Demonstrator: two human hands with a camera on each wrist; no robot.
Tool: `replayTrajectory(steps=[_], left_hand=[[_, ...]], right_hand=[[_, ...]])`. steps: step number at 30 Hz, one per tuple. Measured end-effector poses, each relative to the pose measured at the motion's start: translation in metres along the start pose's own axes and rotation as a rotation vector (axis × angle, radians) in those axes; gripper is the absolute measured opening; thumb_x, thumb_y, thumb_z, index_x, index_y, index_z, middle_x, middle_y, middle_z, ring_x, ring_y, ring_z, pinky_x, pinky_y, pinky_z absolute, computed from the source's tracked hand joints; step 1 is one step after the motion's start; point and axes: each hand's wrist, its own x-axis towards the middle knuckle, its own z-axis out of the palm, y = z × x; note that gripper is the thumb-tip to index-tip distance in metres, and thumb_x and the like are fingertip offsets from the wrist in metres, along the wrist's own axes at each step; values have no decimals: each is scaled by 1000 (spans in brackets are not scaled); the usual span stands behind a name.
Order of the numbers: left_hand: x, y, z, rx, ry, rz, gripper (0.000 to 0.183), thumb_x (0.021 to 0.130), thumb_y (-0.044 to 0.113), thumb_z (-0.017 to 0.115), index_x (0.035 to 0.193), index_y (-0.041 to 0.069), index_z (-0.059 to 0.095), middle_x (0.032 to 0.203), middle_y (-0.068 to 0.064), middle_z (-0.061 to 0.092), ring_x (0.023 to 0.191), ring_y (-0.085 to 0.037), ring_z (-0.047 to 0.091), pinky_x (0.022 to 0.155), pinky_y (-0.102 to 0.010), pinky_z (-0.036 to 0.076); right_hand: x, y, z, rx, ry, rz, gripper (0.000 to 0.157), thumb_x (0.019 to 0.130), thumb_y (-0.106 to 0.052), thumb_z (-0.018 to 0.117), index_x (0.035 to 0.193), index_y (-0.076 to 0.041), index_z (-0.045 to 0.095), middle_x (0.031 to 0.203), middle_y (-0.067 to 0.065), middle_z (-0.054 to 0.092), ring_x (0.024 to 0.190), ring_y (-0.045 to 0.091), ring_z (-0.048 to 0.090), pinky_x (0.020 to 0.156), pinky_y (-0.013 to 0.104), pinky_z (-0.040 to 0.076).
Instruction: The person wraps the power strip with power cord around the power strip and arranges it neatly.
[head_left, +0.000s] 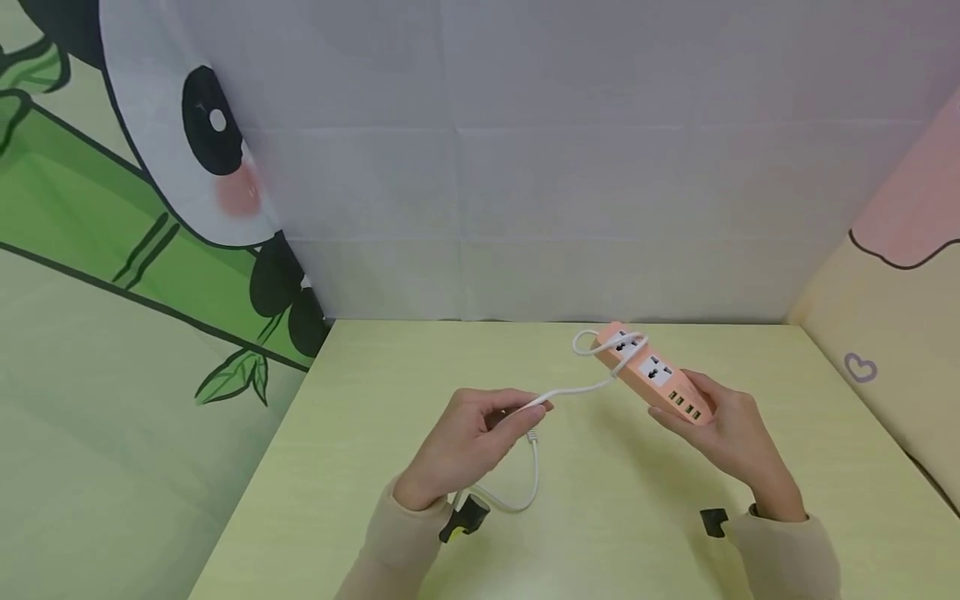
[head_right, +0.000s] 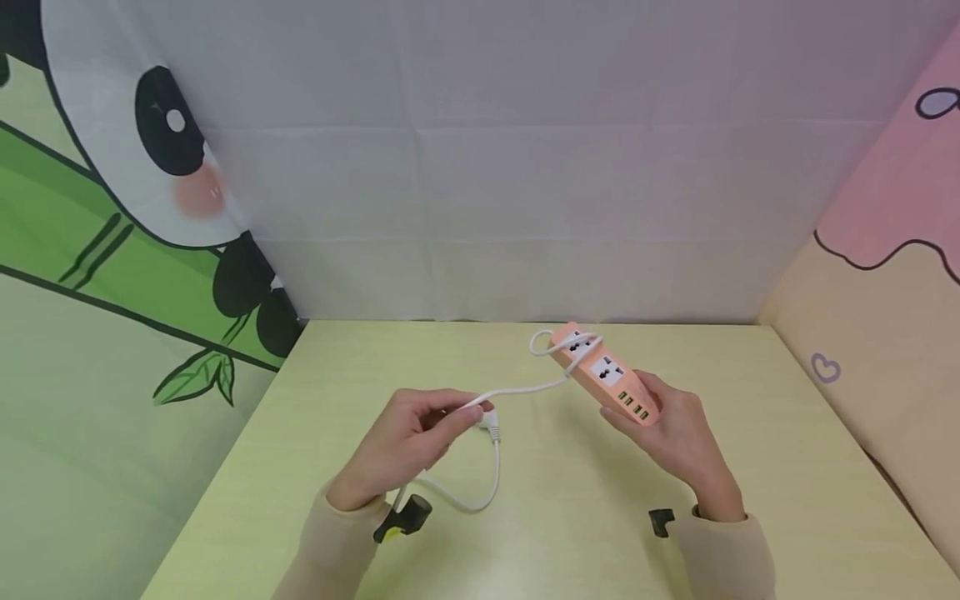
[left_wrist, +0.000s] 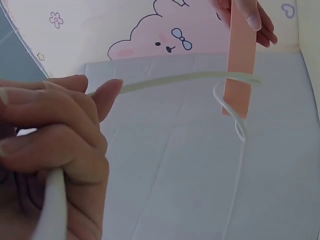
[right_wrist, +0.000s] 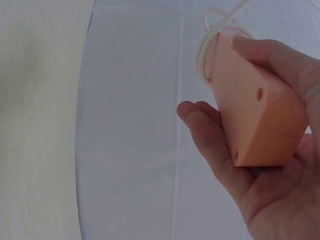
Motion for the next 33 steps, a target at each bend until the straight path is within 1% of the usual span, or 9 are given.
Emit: replayTrajectory(steps=[4,7,9,11,16,21,23,28,33], left_hand=[[-2,2,-3,26,-7,18,15,100,18,66,106,13,78,74,3,60,56,-2,38,52,-17,35],[-3,4,-6,82,-1,49,13,99,16,67,105,14,78,80,3,68,58,-2,42,53,-17,39],[-4,4,-9,128,14,67,12,99,15,67,104,14,78,79,4,68,58,-2,43,54,-17,40],[-4,4,-12,165,29,83,11,98,17,68,101,15,78,76,5,67,58,-2,45,54,-17,40],[-4,6,-19,234,56,100,8,97,18,70,96,15,78,68,8,57,56,-2,42,53,-17,37],[-1,8,-23,305,68,114,7,95,17,72,92,15,78,64,11,55,54,0,39,52,-16,34],[2,10,-24,315,59,120,7,95,17,73,90,15,78,64,11,56,53,0,38,51,-16,33],[7,14,-25,301,44,134,7,94,14,72,89,16,77,66,10,58,54,-1,39,51,-17,34],[11,16,-23,290,24,168,6,94,12,72,94,13,77,72,8,60,60,-2,45,55,-17,39]], right_hand=[[-1,-2,0,-12,-1,-10,58,83,-31,85,131,-6,63,87,7,69,64,7,49,54,23,41],[-2,-4,0,-25,-5,-13,59,83,-31,85,131,-5,63,86,7,68,63,7,48,54,23,41],[-4,-6,0,-36,-8,-9,60,83,-31,85,131,-4,63,86,7,69,63,7,48,54,23,41],[-6,-6,1,-44,-3,-6,60,82,-31,85,131,-3,63,86,8,69,63,7,48,54,23,41],[-11,-8,1,-52,-4,8,62,82,-32,86,131,-2,63,91,11,71,65,9,50,55,23,41],[-11,-11,-2,-51,-43,43,65,83,-36,84,133,-2,61,99,14,72,69,11,52,57,23,42],[-11,-12,-3,-49,-63,53,65,84,-37,84,134,-2,61,99,13,72,69,11,52,57,23,42],[-11,-13,-4,-38,-104,67,63,84,-40,83,133,-5,62,95,8,71,68,10,52,57,23,42],[-15,-14,-4,-24,-159,69,64,85,-38,83,133,-1,61,91,5,69,68,7,51,57,23,43]])
